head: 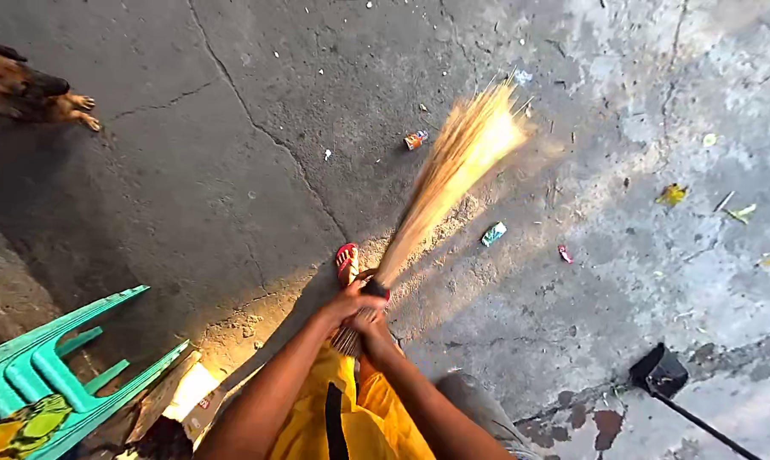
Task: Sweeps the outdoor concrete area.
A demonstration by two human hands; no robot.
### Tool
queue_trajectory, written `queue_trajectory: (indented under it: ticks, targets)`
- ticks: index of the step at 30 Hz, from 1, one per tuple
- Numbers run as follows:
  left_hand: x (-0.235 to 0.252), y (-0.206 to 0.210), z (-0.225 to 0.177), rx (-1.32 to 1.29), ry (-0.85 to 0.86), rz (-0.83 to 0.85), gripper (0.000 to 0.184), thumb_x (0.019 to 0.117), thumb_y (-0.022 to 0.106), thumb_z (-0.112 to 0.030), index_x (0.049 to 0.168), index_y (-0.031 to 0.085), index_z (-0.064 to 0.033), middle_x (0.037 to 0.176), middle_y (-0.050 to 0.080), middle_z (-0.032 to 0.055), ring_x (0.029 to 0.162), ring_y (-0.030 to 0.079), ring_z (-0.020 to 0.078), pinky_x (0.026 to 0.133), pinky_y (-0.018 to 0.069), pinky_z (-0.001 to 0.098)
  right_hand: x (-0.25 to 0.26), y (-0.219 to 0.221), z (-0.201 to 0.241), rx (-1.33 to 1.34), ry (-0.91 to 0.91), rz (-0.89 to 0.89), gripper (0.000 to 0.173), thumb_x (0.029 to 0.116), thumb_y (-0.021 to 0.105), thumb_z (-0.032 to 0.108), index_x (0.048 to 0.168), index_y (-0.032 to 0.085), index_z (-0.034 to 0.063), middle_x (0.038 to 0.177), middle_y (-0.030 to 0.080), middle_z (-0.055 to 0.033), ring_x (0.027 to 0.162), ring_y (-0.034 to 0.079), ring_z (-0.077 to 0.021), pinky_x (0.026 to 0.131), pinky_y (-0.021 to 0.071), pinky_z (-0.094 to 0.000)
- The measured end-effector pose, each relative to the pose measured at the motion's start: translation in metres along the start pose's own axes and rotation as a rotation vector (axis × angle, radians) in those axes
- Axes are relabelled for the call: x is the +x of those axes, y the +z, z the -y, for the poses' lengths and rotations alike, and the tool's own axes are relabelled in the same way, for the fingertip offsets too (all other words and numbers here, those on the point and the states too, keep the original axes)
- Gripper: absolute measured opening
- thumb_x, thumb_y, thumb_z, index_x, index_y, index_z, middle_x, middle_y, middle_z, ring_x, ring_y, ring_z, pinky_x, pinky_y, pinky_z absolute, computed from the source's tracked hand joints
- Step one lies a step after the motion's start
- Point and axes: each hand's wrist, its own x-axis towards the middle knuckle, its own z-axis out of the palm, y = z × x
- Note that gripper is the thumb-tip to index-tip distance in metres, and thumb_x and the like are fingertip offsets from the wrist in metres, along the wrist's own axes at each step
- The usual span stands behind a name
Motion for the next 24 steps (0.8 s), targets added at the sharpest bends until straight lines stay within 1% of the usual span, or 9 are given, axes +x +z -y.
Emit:
queue_trajectory:
  ticks: [4, 7, 10, 13, 15, 16, 18, 20, 24]
  targets:
    - [-0.092, -0.029, 0.042, -0.293, -0.048, -0.428, 0.091, 0.0769, 0.079, -0.021, 0.152, 0.03, -0.0054, 0.119, 0.068, 0.0153, 0.104, 0.07, 0.0225, 0.09, 0.0596, 0.0413, -0.007, 0.041, -0.013, -0.179, 0.373, 0.38, 0.041, 0.0789, 0.074, 0.009, 0.116, 0.059, 0.0011, 0.097, 0.071, -0.0095, 0.089, 0.07, -0.018, 0.084, 0.0595, -0.0407]
    - [-0.068, -0.02, 0.039, -0.527, -0.055, -0.636, 0.037, 0.0946, 0.061, -0.024, 0.122, 0.057, 0.0008, 0.097, 0.069, 0.0137, 0.086, 0.069, 0.022, 0.077, 0.0592, 0.042, 0.025, 0.047, 0.023, -0.382, 0.568, 0.415, 0.036, 0.0849, 0.066, 0.02, 0.117, 0.059, 0.0045, 0.094, 0.068, -0.0077, 0.084, 0.067, -0.017, 0.079, 0.0576, -0.0409]
    - [0.001, -0.009, -0.012, -0.379, -0.17, -0.344, 0.027, 0.1008, 0.053, -0.024, 0.109, 0.064, -0.0008, 0.092, 0.066, 0.0104, 0.083, 0.065, 0.0192, 0.076, 0.0562, 0.0416, 0.049, 0.019, 0.066, -0.239, 0.52, 0.184, 0.022, 0.0914, 0.051, 0.028, 0.098, 0.061, 0.0093, 0.077, 0.066, -0.0032, 0.068, 0.064, -0.0141, 0.063, 0.0567, -0.035]
    - [0.08, -0.002, -0.077, -0.007, -0.283, 0.142, 0.019, 0.0982, 0.06, -0.023, 0.104, 0.066, -0.006, 0.088, 0.065, 0.0034, 0.079, 0.062, 0.0126, 0.076, 0.0541, 0.0357, 0.064, 0.01, 0.084, 0.014, 0.09, -0.251, 0.025, 0.0957, 0.044, 0.024, 0.102, 0.058, 0.0045, 0.075, 0.065, -0.0062, 0.065, 0.064, -0.0167, 0.059, 0.0569, -0.0372]
    - [0.102, 0.001, -0.107, 0.042, -0.257, 0.263, 0.011, 0.0967, 0.061, -0.017, 0.097, 0.066, -0.0081, 0.079, 0.065, 0.0, 0.071, 0.061, 0.0098, 0.07, 0.0533, 0.0308, 0.08, 0.015, 0.097, 0.025, -0.065, -0.371, 0.024, 0.097, 0.046, 0.02, 0.109, 0.055, 0.0017, 0.081, 0.065, -0.0111, 0.07, 0.067, -0.0217, 0.063, 0.0584, -0.0427]
    - [0.1, -0.001, -0.11, -0.01, -0.199, 0.26, 0.009, 0.0946, 0.062, -0.012, 0.101, 0.066, -0.0069, 0.08, 0.067, 0.0009, 0.071, 0.063, 0.0098, 0.07, 0.0543, 0.0297, 0.079, 0.02, 0.103, -0.013, -0.075, -0.377, 0.023, 0.0967, 0.049, 0.017, 0.111, 0.055, 0.0003, 0.083, 0.066, -0.0126, 0.072, 0.068, -0.0229, 0.064, 0.0591, -0.0435]
    - [0.068, -0.009, -0.107, -0.106, -0.072, 0.207, 0.046, 0.0914, 0.063, -0.005, 0.135, 0.051, -0.0029, 0.099, 0.066, 0.0067, 0.083, 0.064, 0.0115, 0.078, 0.0557, 0.0313, 0.066, 0.03, 0.106, -0.123, -0.001, -0.283, 0.025, 0.0929, 0.052, 0.015, 0.11, 0.057, -0.0017, 0.084, 0.069, -0.0132, 0.074, 0.069, -0.023, 0.067, 0.0602, -0.0438]
    - [0.024, -0.005, -0.089, -0.229, -0.051, 0.064, 0.078, 0.0855, 0.071, -0.007, 0.154, 0.033, -0.0046, 0.124, 0.063, 0.0164, 0.104, 0.065, 0.0196, 0.091, 0.0561, 0.0395, 0.034, 0.038, 0.107, -0.247, 0.167, -0.18, 0.031, 0.085, 0.056, 0.016, 0.11, 0.057, -0.0013, 0.083, 0.069, -0.0112, 0.073, 0.069, -0.0218, 0.067, 0.0601, -0.0432]
    - [-0.048, 0.045, -0.069, -0.638, -0.146, -0.419, 0.074, 0.0814, 0.077, -0.017, 0.145, 0.04, -0.0037, 0.118, 0.064, 0.0177, 0.104, 0.066, 0.0255, 0.088, 0.0572, 0.0445, -0.007, 0.037, 0.152, -0.439, 0.642, 0.097, 0.037, 0.0766, 0.065, 0.02, 0.111, 0.059, 0.0062, 0.086, 0.07, -0.0082, 0.076, 0.07, -0.0195, 0.072, 0.0603, -0.0414]
